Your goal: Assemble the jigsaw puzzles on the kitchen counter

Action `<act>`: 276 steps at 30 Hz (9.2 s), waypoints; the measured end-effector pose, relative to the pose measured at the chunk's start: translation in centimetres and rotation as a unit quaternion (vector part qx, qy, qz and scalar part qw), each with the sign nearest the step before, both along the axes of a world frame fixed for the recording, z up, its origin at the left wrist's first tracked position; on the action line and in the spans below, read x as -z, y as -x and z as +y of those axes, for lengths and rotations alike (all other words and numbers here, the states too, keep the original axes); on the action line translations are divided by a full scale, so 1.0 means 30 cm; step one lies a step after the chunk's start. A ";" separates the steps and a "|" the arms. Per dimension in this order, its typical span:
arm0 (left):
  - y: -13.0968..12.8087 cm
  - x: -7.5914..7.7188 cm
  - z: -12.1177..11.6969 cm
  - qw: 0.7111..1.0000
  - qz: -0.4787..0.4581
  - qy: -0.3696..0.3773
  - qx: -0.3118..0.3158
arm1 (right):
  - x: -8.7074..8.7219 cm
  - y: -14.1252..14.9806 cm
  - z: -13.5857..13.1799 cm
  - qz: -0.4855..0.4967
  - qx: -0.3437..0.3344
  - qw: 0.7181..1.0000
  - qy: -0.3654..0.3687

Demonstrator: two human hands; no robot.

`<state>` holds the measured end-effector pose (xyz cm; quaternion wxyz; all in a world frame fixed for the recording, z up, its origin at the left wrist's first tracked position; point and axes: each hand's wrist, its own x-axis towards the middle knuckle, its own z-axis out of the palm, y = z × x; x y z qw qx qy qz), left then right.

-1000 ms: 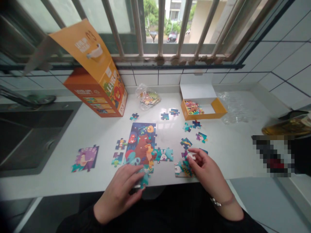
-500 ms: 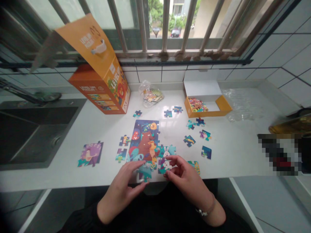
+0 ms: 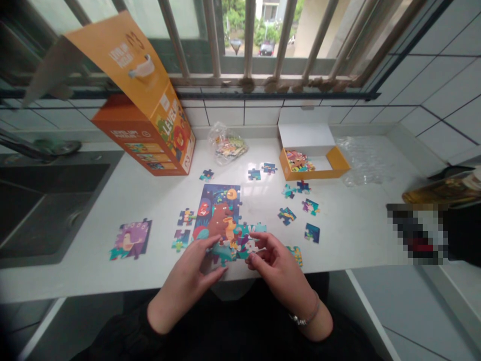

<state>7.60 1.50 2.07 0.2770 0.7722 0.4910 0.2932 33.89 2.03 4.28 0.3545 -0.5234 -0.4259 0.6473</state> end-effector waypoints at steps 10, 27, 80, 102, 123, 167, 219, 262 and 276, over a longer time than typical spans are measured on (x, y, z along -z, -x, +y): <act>-0.060 -0.030 0.009 0.997 -0.075 0.027 -0.003 | 0.010 0.071 0.008 -0.029 -0.007 1.000 -0.004; -0.128 -0.066 -0.009 0.871 -0.355 0.320 -0.113 | 0.021 0.105 -0.008 0.011 0.016 1.000 0.007; -0.108 -0.128 0.008 0.787 -0.419 0.416 -0.176 | -0.081 0.045 0.104 -0.002 0.018 0.999 -0.041; -0.108 -0.127 0.018 0.800 -0.404 0.412 -0.162 | -0.034 0.069 0.074 0.027 0.040 0.998 -0.026; -0.141 -0.107 0.010 0.776 -0.443 0.413 -0.177 | -0.020 0.154 0.003 -0.007 0.116 0.990 -0.078; -0.126 -0.113 -0.032 0.777 -0.377 0.499 -0.069 | 0.033 0.065 -0.106 0.149 0.075 0.975 0.148; -0.154 -0.113 -0.029 0.770 -0.397 0.477 -0.146 | -0.010 0.046 -0.077 -0.002 0.052 0.997 0.065; -0.160 -0.112 -0.026 0.748 -0.427 0.485 -0.152 | -0.017 0.061 -0.085 0.012 0.092 0.993 0.075; -0.155 -0.113 -0.024 0.753 -0.420 0.483 -0.153 | -0.005 0.060 -0.079 0.018 0.080 0.994 0.074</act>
